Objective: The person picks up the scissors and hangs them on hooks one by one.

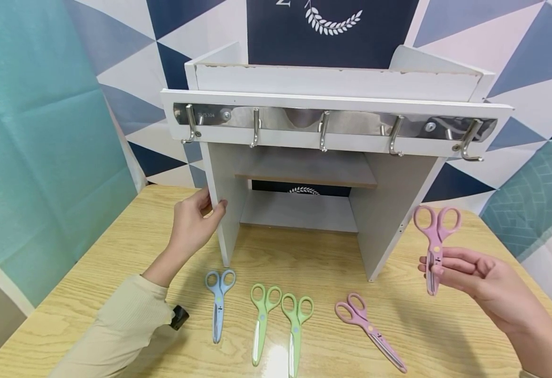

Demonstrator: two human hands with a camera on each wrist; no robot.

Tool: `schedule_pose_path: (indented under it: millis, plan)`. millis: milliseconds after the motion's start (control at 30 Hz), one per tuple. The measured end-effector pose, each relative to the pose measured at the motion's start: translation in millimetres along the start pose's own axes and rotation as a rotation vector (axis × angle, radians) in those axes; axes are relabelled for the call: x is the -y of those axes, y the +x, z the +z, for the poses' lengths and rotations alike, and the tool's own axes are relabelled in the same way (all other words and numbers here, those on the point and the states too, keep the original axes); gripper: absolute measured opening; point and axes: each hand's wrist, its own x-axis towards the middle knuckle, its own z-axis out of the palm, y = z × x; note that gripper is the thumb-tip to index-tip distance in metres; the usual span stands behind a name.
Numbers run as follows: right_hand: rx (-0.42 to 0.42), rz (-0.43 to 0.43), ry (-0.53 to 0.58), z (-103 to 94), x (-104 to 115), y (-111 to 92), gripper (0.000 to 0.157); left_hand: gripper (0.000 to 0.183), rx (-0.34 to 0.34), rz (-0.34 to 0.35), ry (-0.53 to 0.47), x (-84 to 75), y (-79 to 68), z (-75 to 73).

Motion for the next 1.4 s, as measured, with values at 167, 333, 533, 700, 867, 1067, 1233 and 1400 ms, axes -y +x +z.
schedule_pose_path:
  millis: [167, 333, 533, 700, 867, 1067, 1233, 1400]
  plan:
    - [0.010, -0.019, 0.012, 2.8, 4.6, 1.2, 0.043, 0.029, 0.002, 0.001, -0.004, 0.5, 0.2, 0.2]
    - [0.010, -0.030, -0.004, 5.4, 10.4, 2.4, 0.044, 0.029, 0.004, 0.006, 0.002, 0.7, 1.1, 0.1]
    - [-0.002, -0.051, 0.000, 9.6, 17.1, 2.4, 0.045, 0.030, 0.005, 0.011, 0.008, -0.7, 2.0, -0.5]
    - [-0.027, -0.047, 0.017, 14.0, 22.2, 1.0, 0.044, 0.030, 0.007, 0.011, 0.008, -0.4, 2.2, -0.5]
    - [-0.057, -0.039, 0.013, 17.1, 26.9, -1.0, 0.042, 0.030, 0.008, 0.013, 0.010, -0.1, 2.2, -0.9]
    - [-0.103, -0.047, -0.036, 21.5, 32.9, -3.3, 0.038, 0.032, 0.009, 0.014, 0.014, -0.1, 1.4, -1.5]
    - [-0.122, -0.115, -0.033, 26.1, 36.6, -5.0, 0.039, 0.032, 0.011, 0.014, 0.014, 0.5, 0.5, -0.5]
    - [-0.117, -0.165, -0.037, 29.6, 41.6, -5.6, 0.041, 0.030, 0.009, 0.018, 0.022, 0.7, -0.4, -0.2]
